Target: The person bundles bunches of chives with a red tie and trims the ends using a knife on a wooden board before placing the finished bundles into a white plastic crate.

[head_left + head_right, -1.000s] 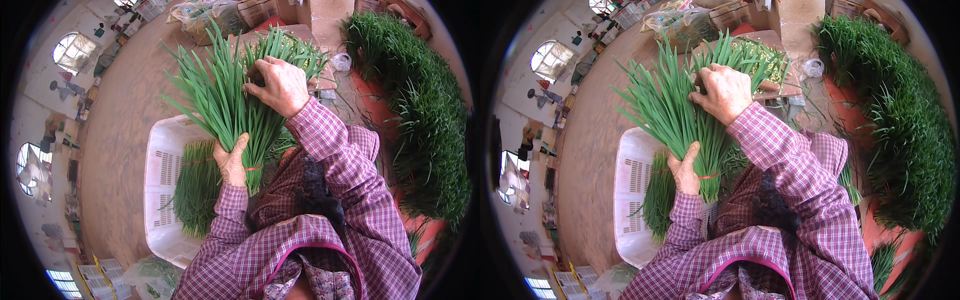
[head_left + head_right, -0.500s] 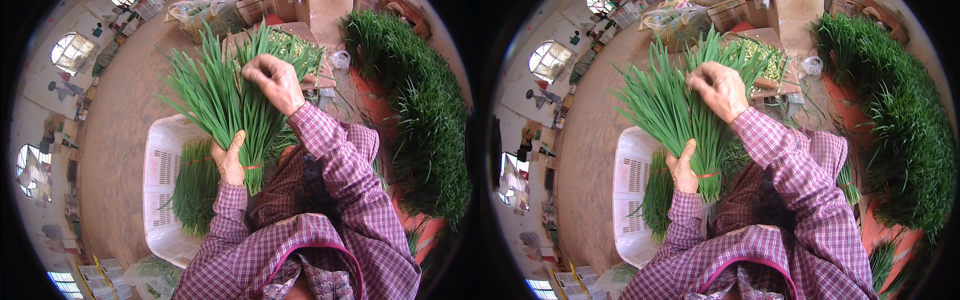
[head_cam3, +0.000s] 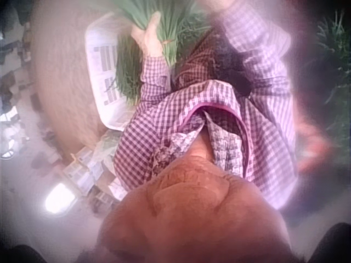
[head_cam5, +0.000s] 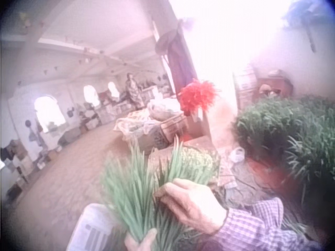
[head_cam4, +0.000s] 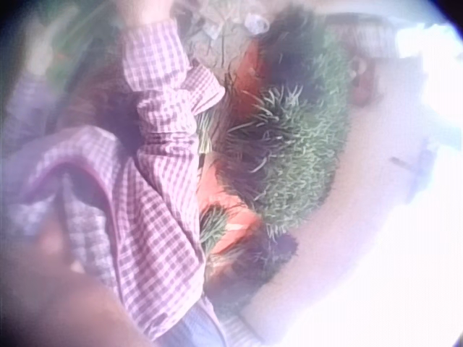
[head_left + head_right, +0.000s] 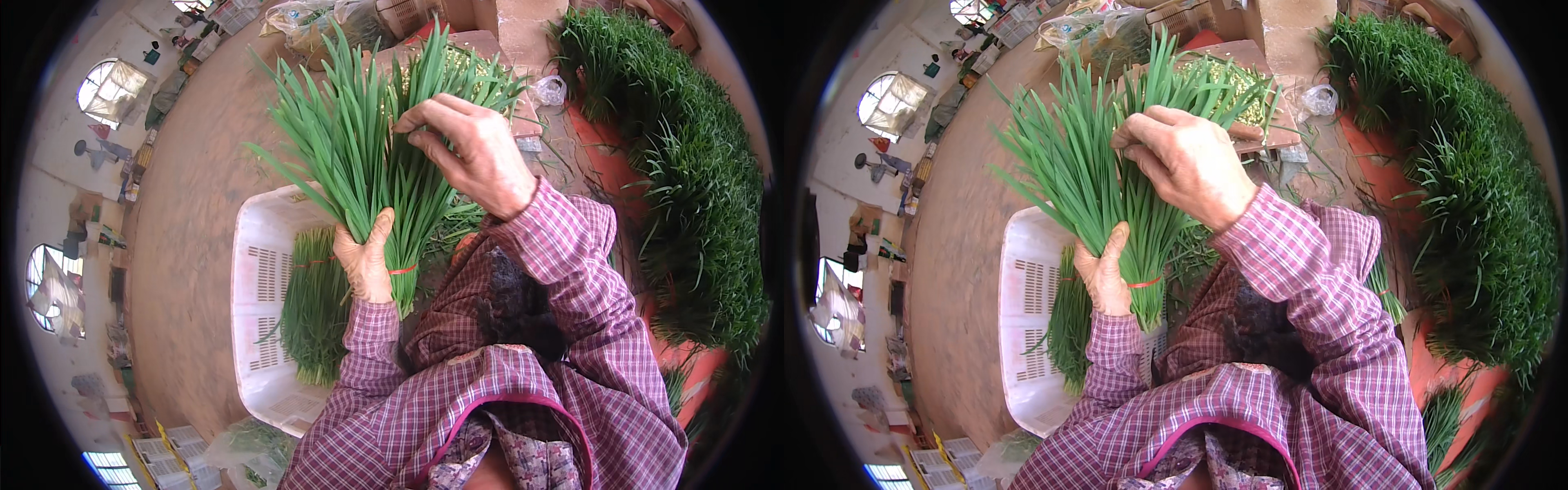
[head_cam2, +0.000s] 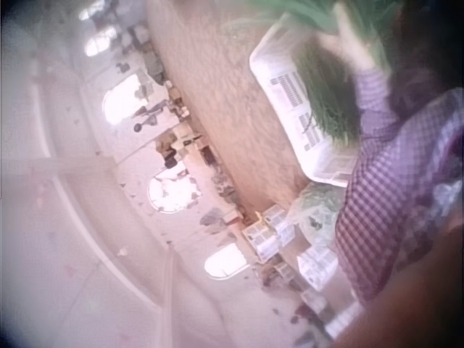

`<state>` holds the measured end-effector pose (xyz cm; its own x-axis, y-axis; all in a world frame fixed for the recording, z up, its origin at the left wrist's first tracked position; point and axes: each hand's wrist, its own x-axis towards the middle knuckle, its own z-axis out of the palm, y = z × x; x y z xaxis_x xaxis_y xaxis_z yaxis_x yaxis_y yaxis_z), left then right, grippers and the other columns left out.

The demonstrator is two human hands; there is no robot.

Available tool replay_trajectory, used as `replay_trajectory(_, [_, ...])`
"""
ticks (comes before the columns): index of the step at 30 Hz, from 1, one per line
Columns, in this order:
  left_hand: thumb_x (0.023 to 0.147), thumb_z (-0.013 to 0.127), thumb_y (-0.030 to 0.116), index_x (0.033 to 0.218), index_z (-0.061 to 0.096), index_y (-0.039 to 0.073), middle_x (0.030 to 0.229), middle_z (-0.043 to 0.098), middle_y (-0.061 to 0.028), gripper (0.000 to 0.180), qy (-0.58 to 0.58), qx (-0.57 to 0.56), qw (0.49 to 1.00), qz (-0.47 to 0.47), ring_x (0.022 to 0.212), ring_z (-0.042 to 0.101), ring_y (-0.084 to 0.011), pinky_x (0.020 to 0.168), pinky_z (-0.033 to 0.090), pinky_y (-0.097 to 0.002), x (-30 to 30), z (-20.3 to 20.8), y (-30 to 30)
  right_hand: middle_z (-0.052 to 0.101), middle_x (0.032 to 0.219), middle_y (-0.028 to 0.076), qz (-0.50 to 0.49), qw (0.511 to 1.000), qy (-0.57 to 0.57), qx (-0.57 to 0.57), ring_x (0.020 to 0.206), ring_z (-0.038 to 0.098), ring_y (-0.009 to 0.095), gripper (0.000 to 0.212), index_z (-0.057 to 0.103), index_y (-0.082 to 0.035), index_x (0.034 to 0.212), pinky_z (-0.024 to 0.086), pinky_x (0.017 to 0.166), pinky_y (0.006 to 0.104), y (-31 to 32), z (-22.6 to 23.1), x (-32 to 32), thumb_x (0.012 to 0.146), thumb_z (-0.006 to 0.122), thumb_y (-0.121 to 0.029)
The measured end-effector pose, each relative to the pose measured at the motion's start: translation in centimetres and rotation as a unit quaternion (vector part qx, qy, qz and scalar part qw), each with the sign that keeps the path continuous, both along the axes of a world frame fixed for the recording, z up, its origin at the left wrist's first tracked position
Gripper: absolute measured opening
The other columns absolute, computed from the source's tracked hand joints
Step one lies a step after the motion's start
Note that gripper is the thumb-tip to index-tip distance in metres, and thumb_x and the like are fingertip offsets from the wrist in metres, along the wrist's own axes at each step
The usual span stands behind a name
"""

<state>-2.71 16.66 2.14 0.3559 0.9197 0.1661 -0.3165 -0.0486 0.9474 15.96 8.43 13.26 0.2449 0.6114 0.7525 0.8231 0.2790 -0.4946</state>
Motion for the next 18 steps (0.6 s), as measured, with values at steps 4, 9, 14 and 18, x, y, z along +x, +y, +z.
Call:
replay_trajectory(4, [0.087, 0.076, 0.002, 0.121, 0.065, 0.005, 0.113, 0.068, -0.0020, 0.037, 0.013, 0.008, 1.000, 0.007, 0.101, 0.063, -0.0131, 0.096, 0.052, -0.0316, -0.1, -0.2, 0.0, 0.068, 0.092, 0.011, -0.060, 0.995, -0.016, -0.073, 0.087, 0.069, 0.033, 0.011, 0.068, -0.006, 0.101, 0.056, 0.074, 0.0408, 0.9, -2.3, 2.1, 0.090, 0.065, -0.009])
replay_trajectory(9, [0.086, 0.077, 0.001, 0.120, 0.065, 0.005, 0.113, 0.068, -0.0027, 0.036, 0.023, 0.027, 0.999, 0.007, 0.100, 0.064, -0.0132, 0.094, 0.053, -0.0307, 0.1, 0.7, -0.3, 0.065, 0.087, 0.008, -0.053, 0.995, -0.050, -0.070, 0.080, 0.068, 0.031, 0.013, 0.070, -0.010, 0.098, 0.055, 0.070, 0.0435, 0.8, -2.4, 2.0, 0.087, 0.069, -0.017])
replay_trajectory(14, [0.085, 0.079, 0.002, 0.119, 0.065, 0.004, 0.112, 0.068, -0.0028, 0.036, 0.035, 0.032, 0.999, 0.011, 0.097, 0.064, -0.0128, 0.091, 0.054, -0.0298, 0.1, 0.3, -0.1, 0.064, 0.087, 0.007, -0.071, 0.991, -0.028, -0.109, 0.080, 0.068, 0.029, 0.016, 0.070, -0.012, 0.096, 0.054, 0.068, 0.0426, 0.6, -1.6, 1.8, 0.084, 0.073, -0.021])
replay_trajectory(18, [0.085, 0.079, 0.003, 0.118, 0.065, 0.004, 0.111, 0.069, -0.0026, 0.036, 0.034, 0.027, 0.999, 0.006, 0.096, 0.064, -0.0129, 0.091, 0.054, -0.0297, 0.0, 0.2, 0.0, 0.063, 0.086, 0.007, -0.068, 0.991, -0.055, -0.104, 0.079, 0.067, 0.029, 0.017, 0.070, -0.012, 0.095, 0.054, 0.068, 0.0427, 1.0, -2.2, 1.9, 0.082, 0.074, -0.021])
